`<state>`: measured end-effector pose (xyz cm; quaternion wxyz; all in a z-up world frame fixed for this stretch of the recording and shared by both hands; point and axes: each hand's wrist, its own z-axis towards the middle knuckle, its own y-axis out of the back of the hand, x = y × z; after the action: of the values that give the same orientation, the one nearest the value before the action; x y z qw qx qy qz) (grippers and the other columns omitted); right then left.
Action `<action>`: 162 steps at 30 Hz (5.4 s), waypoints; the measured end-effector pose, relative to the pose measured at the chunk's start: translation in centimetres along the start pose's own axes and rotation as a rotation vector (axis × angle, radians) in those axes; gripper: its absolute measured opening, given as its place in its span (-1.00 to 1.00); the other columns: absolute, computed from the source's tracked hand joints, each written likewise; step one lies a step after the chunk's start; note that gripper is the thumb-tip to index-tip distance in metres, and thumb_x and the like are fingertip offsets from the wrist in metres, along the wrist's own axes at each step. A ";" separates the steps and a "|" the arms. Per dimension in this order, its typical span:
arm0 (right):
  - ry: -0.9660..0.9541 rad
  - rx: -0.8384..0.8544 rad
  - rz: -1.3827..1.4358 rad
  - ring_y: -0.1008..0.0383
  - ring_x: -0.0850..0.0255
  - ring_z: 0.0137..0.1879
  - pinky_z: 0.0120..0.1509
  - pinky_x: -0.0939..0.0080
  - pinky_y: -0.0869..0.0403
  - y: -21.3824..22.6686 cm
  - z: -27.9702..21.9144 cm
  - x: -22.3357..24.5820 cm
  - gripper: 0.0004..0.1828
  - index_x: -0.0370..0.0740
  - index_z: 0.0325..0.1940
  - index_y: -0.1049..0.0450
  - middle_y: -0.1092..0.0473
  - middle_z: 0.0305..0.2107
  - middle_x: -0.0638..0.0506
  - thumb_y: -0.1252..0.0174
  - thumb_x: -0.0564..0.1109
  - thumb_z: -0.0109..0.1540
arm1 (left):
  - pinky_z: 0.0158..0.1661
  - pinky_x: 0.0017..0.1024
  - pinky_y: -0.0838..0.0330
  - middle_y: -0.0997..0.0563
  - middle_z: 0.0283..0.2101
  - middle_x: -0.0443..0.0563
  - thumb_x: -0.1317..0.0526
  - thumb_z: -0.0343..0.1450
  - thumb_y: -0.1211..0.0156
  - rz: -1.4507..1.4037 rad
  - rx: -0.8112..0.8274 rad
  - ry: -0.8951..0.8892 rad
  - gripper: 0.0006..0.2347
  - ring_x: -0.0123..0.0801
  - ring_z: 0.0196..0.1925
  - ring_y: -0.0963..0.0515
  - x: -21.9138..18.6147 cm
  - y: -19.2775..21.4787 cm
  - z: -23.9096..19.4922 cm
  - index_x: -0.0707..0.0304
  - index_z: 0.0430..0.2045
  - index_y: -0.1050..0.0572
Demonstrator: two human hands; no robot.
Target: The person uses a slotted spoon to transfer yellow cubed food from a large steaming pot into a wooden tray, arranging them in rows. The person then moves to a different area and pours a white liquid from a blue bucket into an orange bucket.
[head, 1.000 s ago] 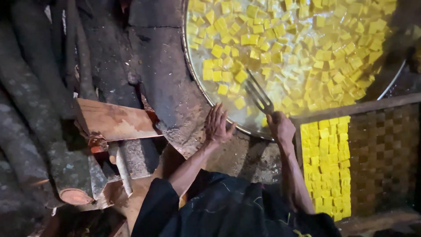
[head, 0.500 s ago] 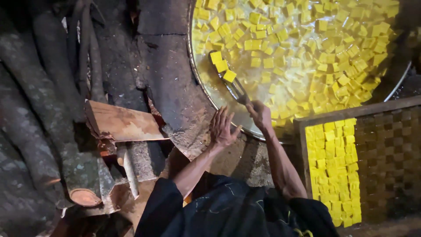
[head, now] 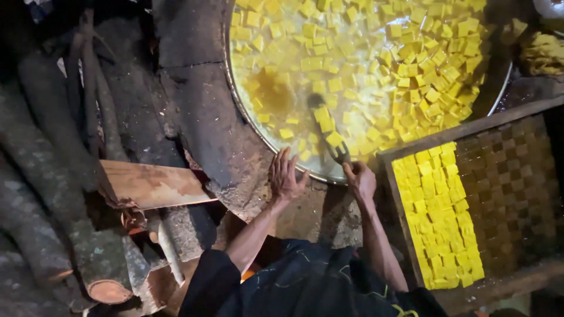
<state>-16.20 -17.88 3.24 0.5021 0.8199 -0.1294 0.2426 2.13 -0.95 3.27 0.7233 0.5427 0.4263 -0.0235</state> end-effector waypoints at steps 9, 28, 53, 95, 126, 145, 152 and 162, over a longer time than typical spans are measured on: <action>-0.002 -0.004 0.553 -0.53 0.27 -0.38 -0.26 0.24 -0.49 -6.6 4.2 2.4 -0.61 -0.37 -0.05 -0.55 -0.53 -0.43 -0.03 -0.28 0.04 0.27 | 0.37 0.09 -0.08 -0.28 0.38 0.28 -0.03 0.36 -0.29 0.059 -0.020 -0.045 -0.46 0.16 0.46 -0.19 0.1 -0.5 -0.1 0.31 0.16 -0.41; -0.146 -0.003 0.197 -0.61 0.13 -0.31 -0.13 0.12 -0.50 0.7 1.0 -0.4 -0.48 -0.29 -0.07 -0.62 -0.58 -0.42 -0.19 -0.25 0.23 0.21 | 0.35 0.12 -0.10 -0.30 0.35 0.35 -0.02 0.34 -0.29 0.044 -0.031 -0.043 -0.47 0.20 0.42 -0.22 0.1 -0.7 -0.4 0.35 0.12 -0.42; -0.021 -0.339 0.532 -0.44 0.38 -0.39 -0.29 0.33 -0.43 25.4 -7.8 -17.1 -0.74 -0.31 -0.06 -0.59 -0.49 -0.46 0.05 -0.29 -0.05 0.32 | 0.29 0.06 -0.23 -0.44 0.22 0.39 0.22 0.39 -0.28 -0.058 -0.144 -0.251 -0.60 0.25 0.28 -0.37 -3.3 -7.5 3.3 0.42 0.10 -0.44; -0.101 -0.632 -0.186 -0.61 -0.02 -0.17 -0.10 0.06 -0.55 28.0 -14.6 -33.3 -0.60 -0.22 -0.01 -0.58 -0.56 -0.20 -0.13 -0.35 0.15 0.33 | 0.26 0.39 0.04 -0.44 0.04 0.16 0.27 0.37 -0.12 0.249 0.425 -1.413 -0.64 -0.03 0.20 -0.39 -32.2 -35.8 20.3 0.17 0.09 -0.39; 0.140 -0.701 -0.322 -0.54 -0.02 -0.18 -0.16 0.05 -0.48 28.8 -7.8 -27.7 -0.73 -0.15 -0.14 -0.54 -0.51 -0.24 -0.04 -0.40 0.03 0.28 | -0.06 -0.13 -0.53 -0.60 -0.06 0.18 0.32 0.45 -0.15 -0.232 0.192 -0.376 -0.77 0.06 -0.02 -0.62 -19.7 -13.5 8.7 0.18 -0.01 -0.53; 0.017 0.068 -0.370 -0.55 -0.26 -0.10 -0.03 -0.26 -0.47 7.3 -4.3 -4.7 -0.47 -0.22 -0.14 -0.59 -0.55 -0.30 -0.26 -0.17 0.32 0.29 | 0.36 0.04 -0.18 -0.36 0.31 0.32 0.27 0.36 -0.28 0.076 -0.215 -0.080 -0.55 0.22 0.39 -0.30 0.0 -1.5 -1.1 0.41 0.14 -0.38; 0.262 0.035 -0.282 -0.56 -0.19 -0.21 -0.16 -0.17 -0.47 0.0 5.3 -1.0 -0.53 -0.22 -0.17 -0.62 -0.56 -0.37 -0.20 -0.22 0.26 0.28 | 0.39 0.05 -0.14 -0.31 0.35 0.37 0.16 0.39 -0.29 0.069 -0.075 -0.075 -0.52 0.23 0.45 -0.21 0.5 -1.6 -0.8 0.45 0.16 -0.39; 0.051 0.138 0.290 -0.56 0.23 -0.46 -0.30 0.17 -0.50 -4.8 6.0 4.4 -0.48 -0.41 -0.25 -0.56 -0.52 -0.57 -0.09 -0.23 0.20 0.27 | 0.39 0.06 -0.11 -0.31 0.35 0.31 0.08 0.41 -0.25 0.080 -0.072 -0.023 -0.53 0.17 0.44 -0.22 0.3 -1.2 -0.4 0.39 0.14 -0.40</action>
<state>-8.67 -20.85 -0.38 0.4077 0.8187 -0.2165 0.3416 1.47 -0.98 2.16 0.7477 0.5327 0.3963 0.0147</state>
